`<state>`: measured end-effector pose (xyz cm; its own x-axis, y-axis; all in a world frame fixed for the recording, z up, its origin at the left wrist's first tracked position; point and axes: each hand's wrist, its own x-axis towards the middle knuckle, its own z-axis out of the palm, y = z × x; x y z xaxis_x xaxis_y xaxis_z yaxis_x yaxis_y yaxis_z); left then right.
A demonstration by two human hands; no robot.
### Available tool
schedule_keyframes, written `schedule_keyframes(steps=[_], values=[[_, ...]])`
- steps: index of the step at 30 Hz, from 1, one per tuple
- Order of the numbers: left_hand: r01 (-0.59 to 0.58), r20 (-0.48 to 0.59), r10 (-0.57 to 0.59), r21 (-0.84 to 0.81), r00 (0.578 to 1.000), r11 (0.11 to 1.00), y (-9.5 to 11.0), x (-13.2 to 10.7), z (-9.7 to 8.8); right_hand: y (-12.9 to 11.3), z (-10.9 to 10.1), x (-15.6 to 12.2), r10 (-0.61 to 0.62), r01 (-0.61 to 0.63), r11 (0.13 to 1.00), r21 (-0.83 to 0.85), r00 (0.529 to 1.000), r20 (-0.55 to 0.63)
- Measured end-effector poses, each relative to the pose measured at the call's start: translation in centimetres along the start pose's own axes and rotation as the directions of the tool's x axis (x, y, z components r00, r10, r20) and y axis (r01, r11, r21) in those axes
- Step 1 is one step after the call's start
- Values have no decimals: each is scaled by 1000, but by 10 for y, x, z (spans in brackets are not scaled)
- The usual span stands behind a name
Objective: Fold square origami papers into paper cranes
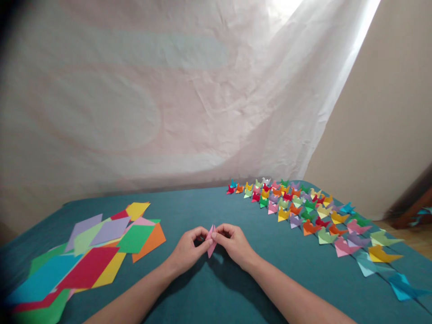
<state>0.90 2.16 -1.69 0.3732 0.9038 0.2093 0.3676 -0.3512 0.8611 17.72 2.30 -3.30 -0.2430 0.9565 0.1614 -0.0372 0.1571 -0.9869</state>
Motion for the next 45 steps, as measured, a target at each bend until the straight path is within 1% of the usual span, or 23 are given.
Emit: schedule_keyframes(steps=[6,11,17,24,27,30,35,45], values=[[7,16,-6,-60,1000,998,-1,2,-2,-2,1,0,-5,5,1000,-1,1000,4],[17,27,-15,-84,1000,996,-2,3,-2,-2,1,1,-11,11,1000,24,1000,-25],[52,-26,-54,-75,998,996,-2,1,1,-1,1,0,-5,5,1000,16,999,-35],[103,8,-105,-267,994,958,-3,4,0,-8,-1,1,-33,33,999,-3,998,-54],[104,19,-103,-307,995,946,-3,5,-1,-9,-4,1,-70,67,997,-46,996,-61],[98,33,-93,-316,995,944,-3,4,-1,-8,-6,2,-111,104,989,-103,992,-58],[104,58,-91,-300,994,948,-5,4,-1,-7,-7,3,-147,139,982,-130,988,-54],[124,71,-108,-272,992,954,-1,4,-3,-7,-8,4,-141,132,982,-137,988,-61]])
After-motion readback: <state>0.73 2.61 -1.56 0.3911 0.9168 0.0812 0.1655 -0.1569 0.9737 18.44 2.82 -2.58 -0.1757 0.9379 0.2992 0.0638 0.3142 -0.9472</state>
